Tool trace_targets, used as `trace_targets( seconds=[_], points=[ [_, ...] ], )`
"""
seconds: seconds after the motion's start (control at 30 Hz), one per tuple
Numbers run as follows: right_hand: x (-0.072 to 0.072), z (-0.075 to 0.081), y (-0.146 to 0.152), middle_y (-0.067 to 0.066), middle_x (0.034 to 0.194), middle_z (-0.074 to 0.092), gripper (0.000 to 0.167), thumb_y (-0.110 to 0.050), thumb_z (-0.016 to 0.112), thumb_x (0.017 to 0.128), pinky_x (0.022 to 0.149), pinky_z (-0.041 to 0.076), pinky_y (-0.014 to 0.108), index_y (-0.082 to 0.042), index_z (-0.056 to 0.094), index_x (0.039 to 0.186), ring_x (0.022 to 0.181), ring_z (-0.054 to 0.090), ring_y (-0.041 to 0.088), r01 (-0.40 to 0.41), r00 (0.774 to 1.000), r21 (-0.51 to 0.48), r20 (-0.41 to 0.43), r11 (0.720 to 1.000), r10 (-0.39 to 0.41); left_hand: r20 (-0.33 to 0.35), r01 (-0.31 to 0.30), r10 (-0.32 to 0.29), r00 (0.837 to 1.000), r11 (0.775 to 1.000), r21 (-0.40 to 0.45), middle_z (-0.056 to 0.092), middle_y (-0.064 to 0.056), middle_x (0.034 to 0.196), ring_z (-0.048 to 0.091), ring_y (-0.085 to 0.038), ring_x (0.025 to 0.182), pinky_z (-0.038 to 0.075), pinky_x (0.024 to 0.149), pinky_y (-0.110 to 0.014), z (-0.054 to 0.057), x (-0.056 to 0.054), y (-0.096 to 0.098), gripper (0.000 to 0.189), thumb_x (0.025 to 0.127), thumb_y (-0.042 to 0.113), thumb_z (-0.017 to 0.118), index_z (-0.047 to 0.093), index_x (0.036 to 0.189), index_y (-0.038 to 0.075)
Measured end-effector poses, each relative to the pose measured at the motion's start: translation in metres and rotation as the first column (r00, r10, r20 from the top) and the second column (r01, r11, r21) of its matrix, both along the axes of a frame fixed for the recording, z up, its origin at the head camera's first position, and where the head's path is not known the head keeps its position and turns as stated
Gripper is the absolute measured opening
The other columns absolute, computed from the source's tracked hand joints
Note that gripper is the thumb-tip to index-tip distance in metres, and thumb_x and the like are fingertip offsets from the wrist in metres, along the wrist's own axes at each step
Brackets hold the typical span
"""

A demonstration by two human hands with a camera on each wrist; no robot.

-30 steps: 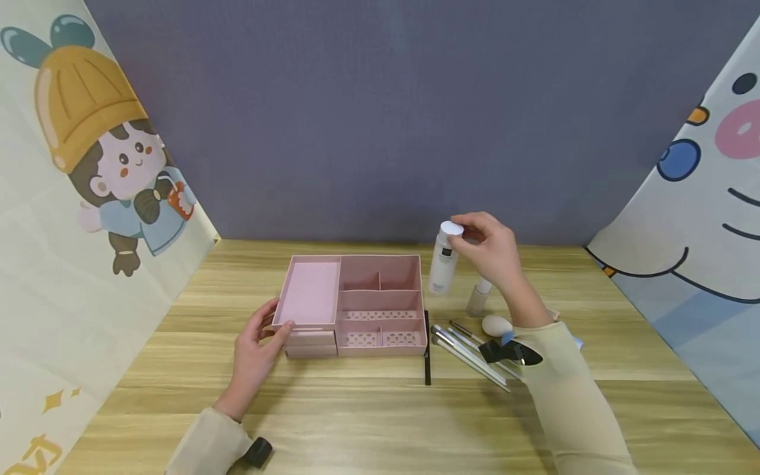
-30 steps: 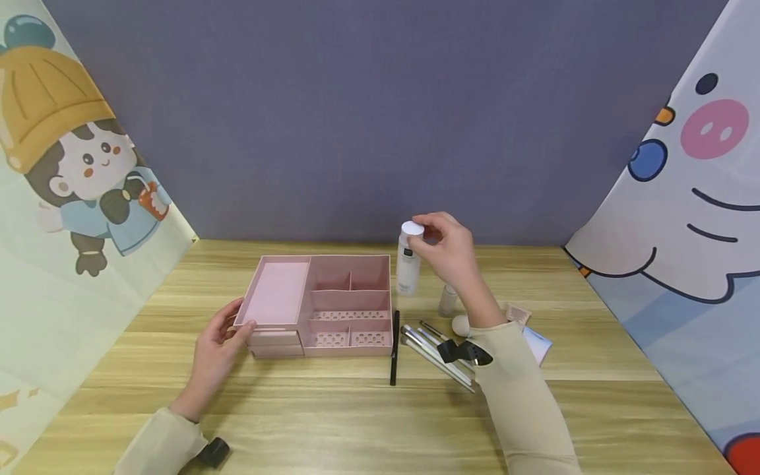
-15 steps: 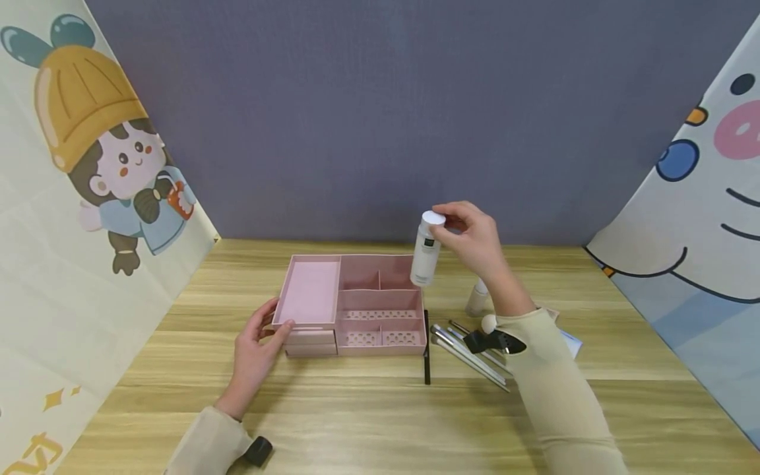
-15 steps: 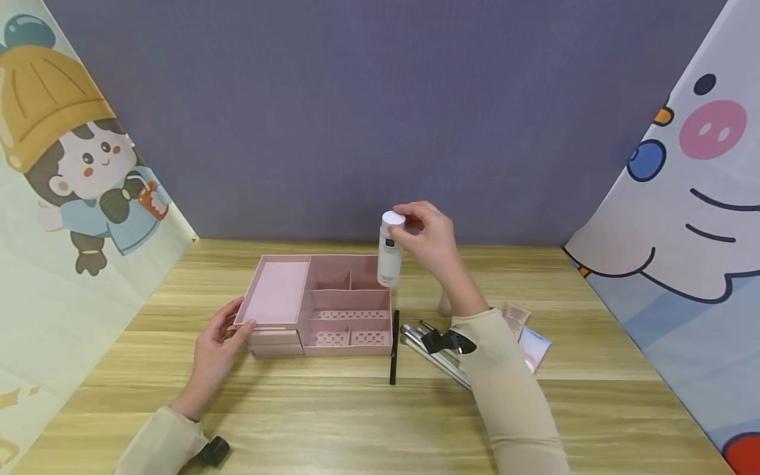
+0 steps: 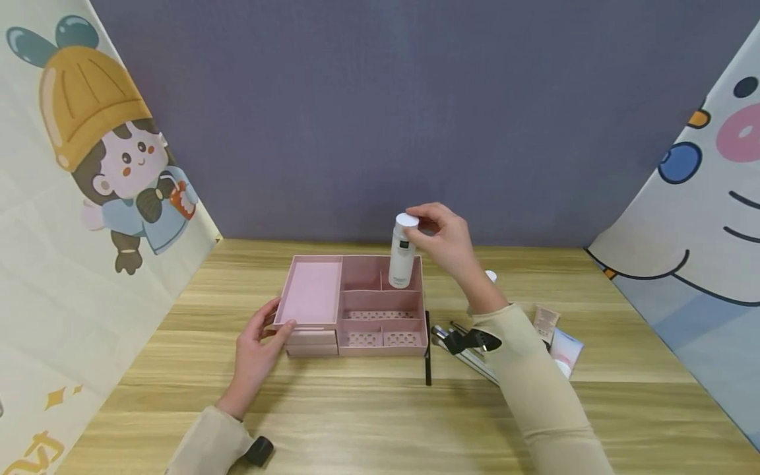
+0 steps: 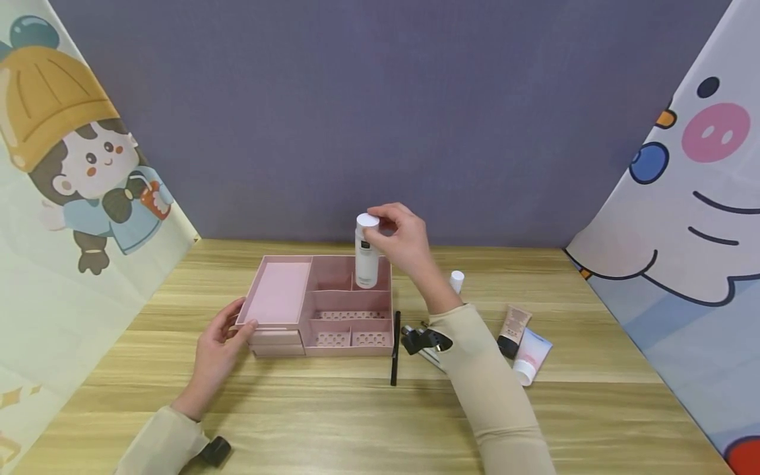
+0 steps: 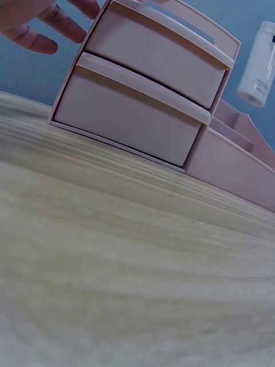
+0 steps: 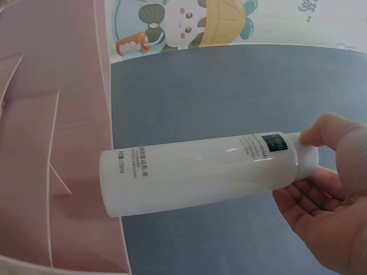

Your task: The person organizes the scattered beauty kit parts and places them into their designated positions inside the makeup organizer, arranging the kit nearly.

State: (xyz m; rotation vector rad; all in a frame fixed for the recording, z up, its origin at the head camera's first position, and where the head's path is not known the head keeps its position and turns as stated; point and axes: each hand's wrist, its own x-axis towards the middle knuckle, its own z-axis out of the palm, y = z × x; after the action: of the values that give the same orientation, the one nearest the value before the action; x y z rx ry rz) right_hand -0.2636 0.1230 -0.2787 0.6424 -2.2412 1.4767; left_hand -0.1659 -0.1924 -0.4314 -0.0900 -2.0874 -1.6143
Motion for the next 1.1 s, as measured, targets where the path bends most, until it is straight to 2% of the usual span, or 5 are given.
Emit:
trace_targets(
  seconds=[0.23, 0.5, 0.87, 1.1],
  points=[
    [-0.002, -0.006, -0.016, 0.017, 0.113, 0.062, 0.029, 0.0, 0.069, 0.088, 0.089, 0.053, 0.033, 0.007, 0.068, 0.117, 0.1, 0.063, 0.028, -0.019, 1.0, -0.01, 0.015, 1.0, 0.019, -0.004, -0.004, 0.004, 1.0, 1.0, 0.001, 0.063, -0.024, 0.125, 0.058, 0.003, 0.096, 0.048, 0.077, -0.015, -0.001, 0.0, 0.001, 0.05, 0.087, -0.002, 0.073, 0.058, 0.134, -0.003],
    [-0.005, -0.012, -0.033, 0.017, 0.113, 0.063, 0.029, 0.0, 0.069, 0.088, 0.09, 0.054, 0.037, 0.007, 0.068, 0.116, 0.1, 0.063, 0.028, -0.037, 0.999, -0.027, -0.006, 0.999, 0.037, -0.01, -0.006, 0.006, 1.0, 1.0, 0.0, 0.063, -0.023, 0.127, 0.057, 0.004, 0.097, 0.047, 0.077, -0.014, -0.002, -0.001, 0.0, 0.053, 0.085, -0.003, 0.074, 0.057, 0.135, -0.004],
    [-0.014, -0.031, -0.054, 0.021, 0.109, 0.062, 0.028, 0.007, 0.068, 0.084, 0.088, 0.055, 0.044, 0.013, 0.067, 0.112, 0.097, 0.062, 0.03, -0.111, 0.986, -0.109, -0.135, 0.988, 0.096, 0.003, -0.005, 0.005, 1.0, 1.0, -0.009, 0.062, -0.023, 0.128, 0.056, 0.006, 0.098, 0.047, 0.077, -0.014, 0.001, 0.0, 0.001, 0.053, 0.086, -0.002, 0.074, 0.057, 0.136, -0.004],
    [-0.018, -0.035, -0.064, 0.022, 0.11, 0.062, 0.029, 0.006, 0.068, 0.085, 0.089, 0.055, 0.038, 0.013, 0.067, 0.114, 0.099, 0.063, 0.03, -0.103, 0.983, -0.091, -0.16, 0.991, 0.088, 0.003, -0.006, 0.006, 1.0, 1.0, -0.008, 0.063, -0.022, 0.128, 0.056, 0.005, 0.099, 0.047, 0.077, -0.014, 0.0, 0.0, 0.001, 0.053, 0.086, -0.002, 0.074, 0.057, 0.136, -0.004]
  ],
)
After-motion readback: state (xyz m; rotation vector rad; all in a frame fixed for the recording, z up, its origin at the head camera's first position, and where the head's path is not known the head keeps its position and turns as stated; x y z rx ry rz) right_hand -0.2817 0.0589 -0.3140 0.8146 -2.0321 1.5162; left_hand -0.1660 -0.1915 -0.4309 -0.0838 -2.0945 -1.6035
